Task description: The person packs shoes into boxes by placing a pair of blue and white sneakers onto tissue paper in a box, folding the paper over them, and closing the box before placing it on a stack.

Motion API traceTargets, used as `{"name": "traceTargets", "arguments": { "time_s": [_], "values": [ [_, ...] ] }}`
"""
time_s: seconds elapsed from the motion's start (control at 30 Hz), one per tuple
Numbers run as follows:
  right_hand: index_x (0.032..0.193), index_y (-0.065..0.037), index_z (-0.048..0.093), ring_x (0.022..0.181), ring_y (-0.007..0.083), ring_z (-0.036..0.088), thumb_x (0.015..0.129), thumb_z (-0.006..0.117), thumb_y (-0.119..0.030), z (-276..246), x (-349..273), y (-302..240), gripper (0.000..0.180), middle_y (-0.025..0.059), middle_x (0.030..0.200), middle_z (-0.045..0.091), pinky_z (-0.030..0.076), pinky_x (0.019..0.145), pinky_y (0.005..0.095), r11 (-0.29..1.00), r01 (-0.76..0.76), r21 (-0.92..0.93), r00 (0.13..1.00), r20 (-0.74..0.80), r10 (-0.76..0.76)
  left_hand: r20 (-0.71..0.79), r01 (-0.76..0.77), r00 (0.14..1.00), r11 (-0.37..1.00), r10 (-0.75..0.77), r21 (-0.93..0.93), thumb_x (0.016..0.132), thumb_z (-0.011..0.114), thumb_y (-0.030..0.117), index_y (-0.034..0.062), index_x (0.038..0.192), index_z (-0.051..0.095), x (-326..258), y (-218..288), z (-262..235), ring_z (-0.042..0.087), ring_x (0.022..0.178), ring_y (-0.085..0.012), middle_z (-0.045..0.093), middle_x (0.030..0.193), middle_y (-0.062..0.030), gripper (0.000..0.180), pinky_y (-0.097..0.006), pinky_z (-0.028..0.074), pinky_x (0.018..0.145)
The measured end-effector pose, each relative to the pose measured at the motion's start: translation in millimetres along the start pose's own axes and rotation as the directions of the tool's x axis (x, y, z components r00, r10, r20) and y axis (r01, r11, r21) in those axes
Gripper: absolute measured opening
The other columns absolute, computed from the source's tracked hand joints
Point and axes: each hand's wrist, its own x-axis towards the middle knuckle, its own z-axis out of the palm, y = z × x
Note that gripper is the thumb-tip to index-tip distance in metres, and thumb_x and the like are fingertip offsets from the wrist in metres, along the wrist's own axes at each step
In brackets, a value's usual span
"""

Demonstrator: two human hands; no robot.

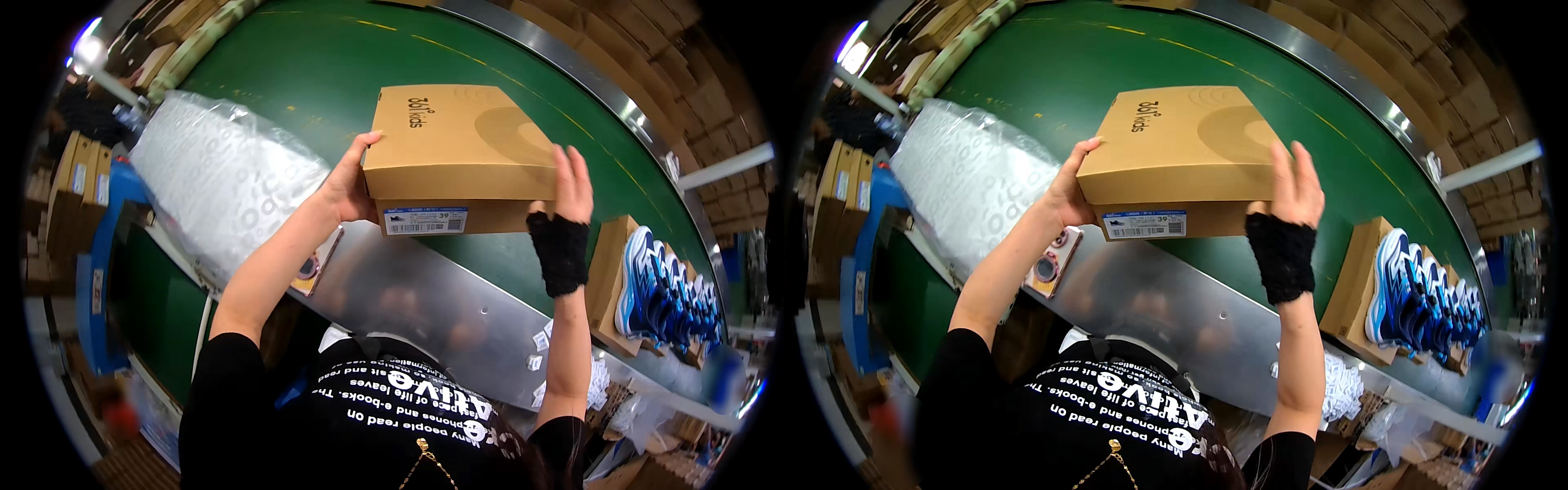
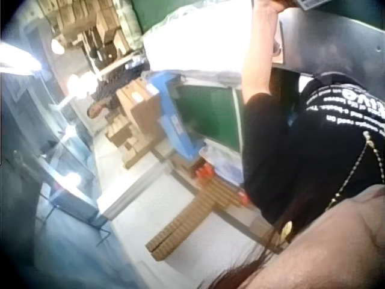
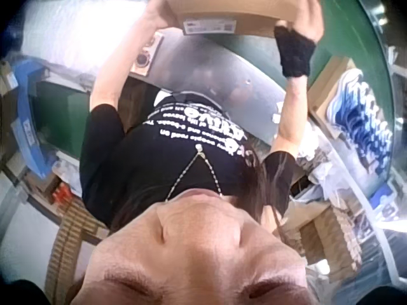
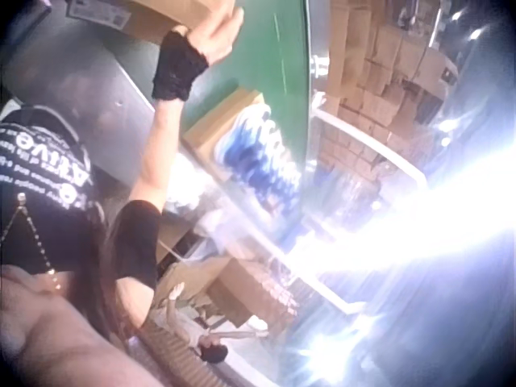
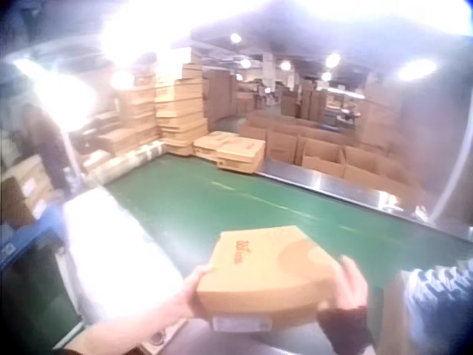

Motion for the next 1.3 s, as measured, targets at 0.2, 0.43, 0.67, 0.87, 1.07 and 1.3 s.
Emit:
{"name": "traceTargets", "arguments": {
  "time_s": [0.2,0.43,0.67,0.87,1.07,1.3],
  "values": [
    [0.119,-0.006,0.043,0.113,0.0325,0.040,0.068,0.051,0.004,-21,-67,19,0.053,0.0175,0.123,0.038,0.035,0.093,0.0371,0.982,-0.110,0.152,0.991,0.090,0.097,-0.075,-0.360,0.933,0.912,0.352,-0.197,0.073,0.050,0.051,0.0115,0.113,0.049,-94,-7,-26,0.051,0.096,-0.0219,0.053,0.109,-0.0068,0.056,-0.040,0.043,0.079],
    [0.107,-0.007,0.050,0.108,0.0341,0.042,0.065,0.057,-0.006,3,-228,68,0.042,0.0183,0.122,0.036,0.035,0.087,0.0451,0.948,-0.311,-0.062,0.899,0.306,0.315,-0.537,-0.737,0.640,0.636,0.550,-0.227,0.071,0.049,0.048,0.0143,0.119,0.046,-206,-56,-76,0.042,0.112,-0.0284,0.047,0.120,-0.0059,0.059,-0.050,0.035,0.088],
    [0.110,-0.015,0.051,0.111,0.0358,0.037,0.074,0.054,-0.013,-42,-319,109,0.037,0.0146,0.123,0.038,0.033,0.086,0.0521,0.690,-0.506,-0.517,0.698,0.224,0.680,-0.829,-0.857,0.460,0.403,0.317,-0.322,0.068,0.058,0.053,0.0223,0.134,0.009,-219,-114,-205,0.026,0.118,-0.0421,0.017,0.134,-0.0148,0.088,-0.064,0.023,0.089],
    [0.097,-0.009,0.055,0.089,0.0340,0.050,0.075,0.050,-0.008,-62,-328,124,0.023,0.0145,0.100,0.053,0.042,0.077,0.0396,0.670,-0.716,-0.198,0.619,0.264,0.740,-0.483,-0.500,0.812,0.817,0.328,-0.286,0.080,0.055,0.035,0.0094,0.120,0.035,-99,-129,-180,0.047,0.100,-0.0283,0.043,0.116,-0.0145,0.052,-0.043,0.041,0.082],
    [0.109,-0.001,0.047,0.099,0.0324,0.051,0.071,0.050,-0.009,-65,-302,65,0.039,0.0193,0.104,0.053,0.039,0.088,0.0356,0.456,-0.794,0.402,0.590,0.330,0.737,0.082,-0.055,0.996,0.922,0.025,0.383,0.084,0.054,0.022,0.0025,0.116,0.040,-12,-220,42,0.057,0.072,-0.0205,0.052,0.104,-0.0148,0.041,-0.028,0.048,0.057],
    [0.117,-0.004,0.042,0.098,0.0299,0.051,0.072,0.057,-0.011,-61,-292,23,0.048,0.0156,0.107,0.051,0.041,0.085,0.0347,0.588,-0.680,0.439,0.726,0.288,0.625,0.261,-0.021,0.952,0.821,-0.157,0.570,0.086,0.050,0.018,0.0028,0.083,0.052,38,-278,109,0.052,0.049,-0.0132,0.054,0.066,-0.0049,0.015,-0.024,0.044,0.043]
  ]
}}
